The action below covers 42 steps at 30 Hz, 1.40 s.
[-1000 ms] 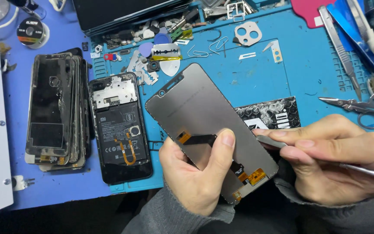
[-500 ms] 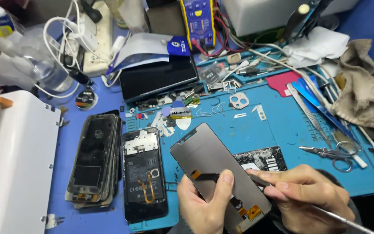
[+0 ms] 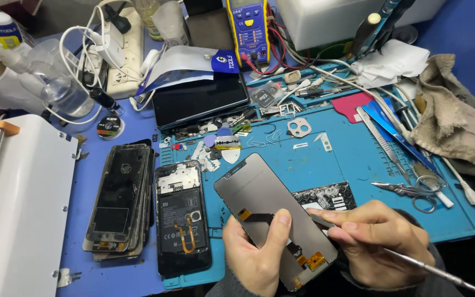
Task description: Scraping adhesive residue from a smartphone screen assembly using a metal pry tool
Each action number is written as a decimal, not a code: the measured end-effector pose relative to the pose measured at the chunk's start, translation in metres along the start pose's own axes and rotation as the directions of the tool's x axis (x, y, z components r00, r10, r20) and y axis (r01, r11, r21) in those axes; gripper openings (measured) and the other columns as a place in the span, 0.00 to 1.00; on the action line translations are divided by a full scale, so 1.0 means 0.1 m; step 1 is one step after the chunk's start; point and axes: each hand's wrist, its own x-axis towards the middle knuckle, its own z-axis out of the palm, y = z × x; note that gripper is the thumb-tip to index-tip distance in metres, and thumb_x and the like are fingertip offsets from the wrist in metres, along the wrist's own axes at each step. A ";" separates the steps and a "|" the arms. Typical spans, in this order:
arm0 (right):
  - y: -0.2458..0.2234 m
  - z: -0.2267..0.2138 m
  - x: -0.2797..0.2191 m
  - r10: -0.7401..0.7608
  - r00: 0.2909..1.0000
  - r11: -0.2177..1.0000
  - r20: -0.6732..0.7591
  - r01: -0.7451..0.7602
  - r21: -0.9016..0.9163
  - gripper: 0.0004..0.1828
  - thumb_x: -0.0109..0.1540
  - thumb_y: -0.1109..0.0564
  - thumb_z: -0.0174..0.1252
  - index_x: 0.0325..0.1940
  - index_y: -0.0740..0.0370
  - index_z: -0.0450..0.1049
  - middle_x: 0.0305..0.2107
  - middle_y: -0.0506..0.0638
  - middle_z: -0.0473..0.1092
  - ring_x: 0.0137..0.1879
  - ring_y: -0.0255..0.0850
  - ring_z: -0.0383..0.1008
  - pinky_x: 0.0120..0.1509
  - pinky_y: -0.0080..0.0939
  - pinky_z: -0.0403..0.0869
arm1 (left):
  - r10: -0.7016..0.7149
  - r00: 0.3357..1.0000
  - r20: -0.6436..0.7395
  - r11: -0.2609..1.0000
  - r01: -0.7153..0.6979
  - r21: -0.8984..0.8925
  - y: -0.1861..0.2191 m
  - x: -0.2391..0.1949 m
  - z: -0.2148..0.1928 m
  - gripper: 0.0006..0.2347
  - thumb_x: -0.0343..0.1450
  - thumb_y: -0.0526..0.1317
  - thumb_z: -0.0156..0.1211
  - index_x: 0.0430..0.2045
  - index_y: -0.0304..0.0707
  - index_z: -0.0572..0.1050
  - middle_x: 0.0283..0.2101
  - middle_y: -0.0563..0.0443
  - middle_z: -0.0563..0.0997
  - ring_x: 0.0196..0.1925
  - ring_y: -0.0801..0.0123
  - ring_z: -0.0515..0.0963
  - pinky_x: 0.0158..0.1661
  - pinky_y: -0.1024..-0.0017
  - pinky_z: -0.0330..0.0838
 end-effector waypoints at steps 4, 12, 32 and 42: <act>0.07 -0.06 -0.04 -0.033 0.999 0.998 0.038 0.031 0.053 0.09 0.58 0.62 0.65 0.36 0.55 0.71 0.30 0.57 0.77 0.37 0.43 0.88 0.40 0.32 0.90 | 0.015 1.000 0.013 1.000 -0.015 -0.009 0.03 0.00 0.00 0.16 0.63 0.42 0.72 0.41 0.34 0.82 0.38 0.45 0.91 0.37 0.59 0.89 0.39 0.61 0.85; 0.05 -0.07 -0.04 -0.028 0.999 0.998 0.029 0.027 0.059 0.07 0.58 0.61 0.64 0.35 0.55 0.72 0.30 0.58 0.78 0.36 0.42 0.88 0.37 0.28 0.88 | 0.027 0.999 0.020 0.999 -0.026 -0.047 0.03 0.00 0.02 0.12 0.64 0.40 0.71 0.36 0.32 0.82 0.32 0.44 0.89 0.31 0.61 0.87 0.33 0.62 0.82; 0.02 -0.01 0.01 0.011 1.000 1.000 0.026 -0.012 0.015 0.09 0.58 0.61 0.65 0.33 0.55 0.69 0.27 0.57 0.75 0.35 0.45 0.87 0.35 0.32 0.86 | -0.012 1.000 -0.027 0.999 0.011 -0.052 0.00 -0.03 0.03 0.16 0.61 0.40 0.73 0.40 0.32 0.82 0.35 0.43 0.90 0.35 0.58 0.89 0.38 0.60 0.86; 0.00 -0.04 -0.03 0.031 0.997 0.999 0.064 -0.032 0.014 0.09 0.59 0.63 0.65 0.36 0.56 0.70 0.30 0.60 0.76 0.38 0.48 0.88 0.43 0.38 0.92 | -0.018 0.999 0.030 1.000 0.018 -0.022 0.06 -0.02 0.00 0.16 0.63 0.42 0.72 0.40 0.33 0.81 0.36 0.44 0.90 0.36 0.59 0.89 0.38 0.61 0.86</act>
